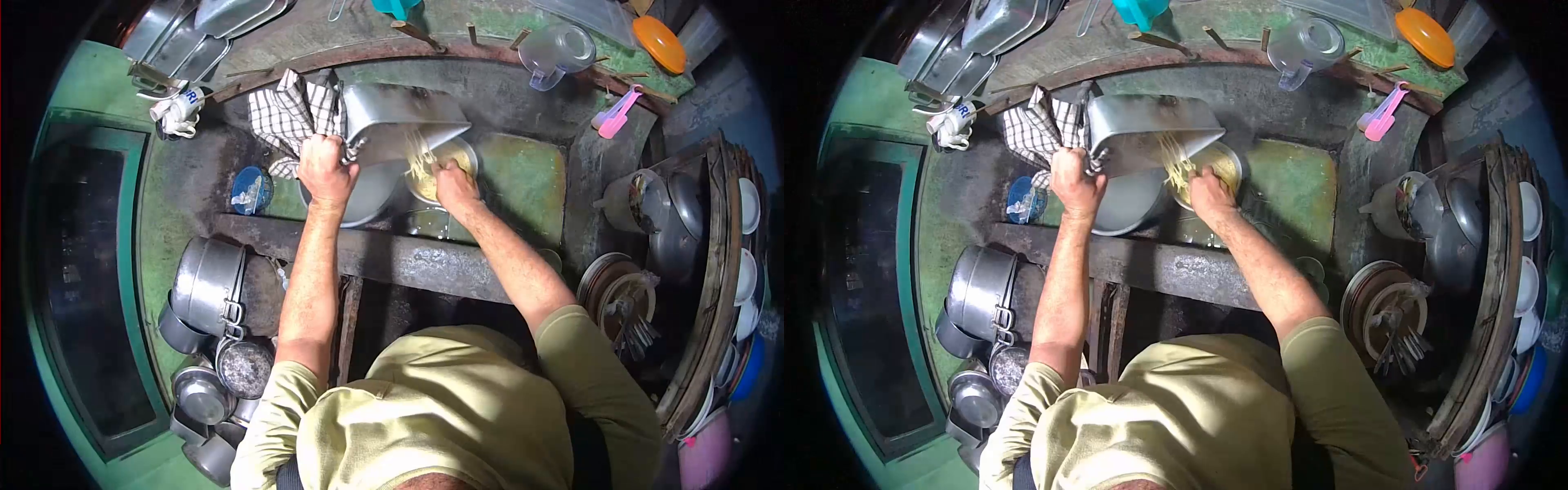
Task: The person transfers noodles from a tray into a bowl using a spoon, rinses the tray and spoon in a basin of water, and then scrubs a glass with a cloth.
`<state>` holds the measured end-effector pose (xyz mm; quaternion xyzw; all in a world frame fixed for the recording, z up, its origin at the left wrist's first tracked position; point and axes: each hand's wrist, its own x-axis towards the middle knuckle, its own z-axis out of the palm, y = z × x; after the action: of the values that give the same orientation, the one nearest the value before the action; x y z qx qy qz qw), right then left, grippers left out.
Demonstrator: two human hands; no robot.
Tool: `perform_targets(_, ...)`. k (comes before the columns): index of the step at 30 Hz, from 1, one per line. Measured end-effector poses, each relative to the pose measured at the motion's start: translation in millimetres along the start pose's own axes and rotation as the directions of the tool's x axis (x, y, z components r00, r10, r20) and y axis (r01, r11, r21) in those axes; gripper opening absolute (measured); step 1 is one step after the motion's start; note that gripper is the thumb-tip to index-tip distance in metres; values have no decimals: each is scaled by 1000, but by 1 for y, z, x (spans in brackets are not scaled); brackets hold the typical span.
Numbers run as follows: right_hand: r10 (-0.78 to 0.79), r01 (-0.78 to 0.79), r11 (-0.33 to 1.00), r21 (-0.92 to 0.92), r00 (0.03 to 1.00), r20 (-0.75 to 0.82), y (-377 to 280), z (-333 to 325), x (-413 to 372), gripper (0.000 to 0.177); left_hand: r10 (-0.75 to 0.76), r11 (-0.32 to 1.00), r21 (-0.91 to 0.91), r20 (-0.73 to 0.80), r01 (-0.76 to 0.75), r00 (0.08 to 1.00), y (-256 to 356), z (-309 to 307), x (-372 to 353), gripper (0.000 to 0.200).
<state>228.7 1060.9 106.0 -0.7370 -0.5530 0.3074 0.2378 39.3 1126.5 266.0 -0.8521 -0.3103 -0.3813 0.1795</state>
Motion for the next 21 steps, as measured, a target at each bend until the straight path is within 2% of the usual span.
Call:
perform_targets(1, -132, 127, 985, -118, 991, -36, 0, -13, -14, 33, -39, 999, 27, 22, 38, 999, -5, 5, -2, 53)
perform_targets(2, -129, 125, 986, -113, 991, -31, 7, -9, -12, 33, -39, 999, 28, 29, 38, 999, -6, 8, -3, 53)
perform_targets(4, -200, 227, 971, 72, 941, -274, 24, 0, -3, 29, -53, 998, 18, 22, 53, 998, -7, 13, -3, 53)
perform_targets(5, -35, 109, 936, 335, 975, -219, 5, -24, -13, 25, -78, 995, 64, 57, 74, 995, -4, 11, -3, 53)
perform_targets(6, -57, 170, 938, 303, 936, -347, 2, -27, -11, 22, -78, 995, 66, 59, 74, 995, -1, 11, -3, 53)
perform_targets(8, 87, -14, 941, 338, 976, -201, -10, -43, -6, 19, -82, 996, 26, 41, 81, 996, 3, 12, -3, 38)
perform_targets(10, 105, -44, 957, 287, 974, -203, -16, -38, 13, 18, -68, 997, 28, 36, 67, 997, 6, 14, -5, 38)
perform_targets(11, 67, 21, 961, 276, 951, -303, -17, -38, 21, 25, -52, 998, 22, 24, 51, 998, 10, 14, -6, 38)
perform_targets(12, 68, 22, 960, 279, 949, -307, -15, -29, 41, 25, -35, 999, 15, 11, 35, 999, 13, 14, -6, 38)
perform_targets(14, 64, -60, 998, 26, 986, -157, -11, -1, 79, 24, -51, 999, 4, 57, 51, 997, 16, 15, -7, 38)
perform_targets(15, -42, 35, 989, -146, 998, -50, -23, -10, 77, 23, -49, 999, -10, 21, 49, 999, 18, 17, -8, 37)
perform_targets(16, 87, -86, 996, 25, 994, -72, -37, -14, 69, 26, -49, 999, -23, -16, 49, 999, 19, 19, -9, 37)
perform_targets(18, 82, -60, 964, 259, 994, -75, -43, -21, 50, 27, -36, 999, 23, -31, 37, 999, 18, 19, -5, 36)
perform_targets(19, -13, 62, 959, 276, 985, -173, -31, -4, 54, 28, -42, 999, 21, -20, 43, 999, 15, 18, -5, 36)
perform_targets(20, -24, 71, 960, 273, 985, -173, -26, -12, 53, 28, -48, 999, 21, -11, 49, 999, 12, 17, -4, 36)
perform_targets(21, -6, 34, 912, 409, 998, -68, -20, -20, 46, 29, -51, 998, 27, -10, 51, 999, 11, 14, -5, 36)
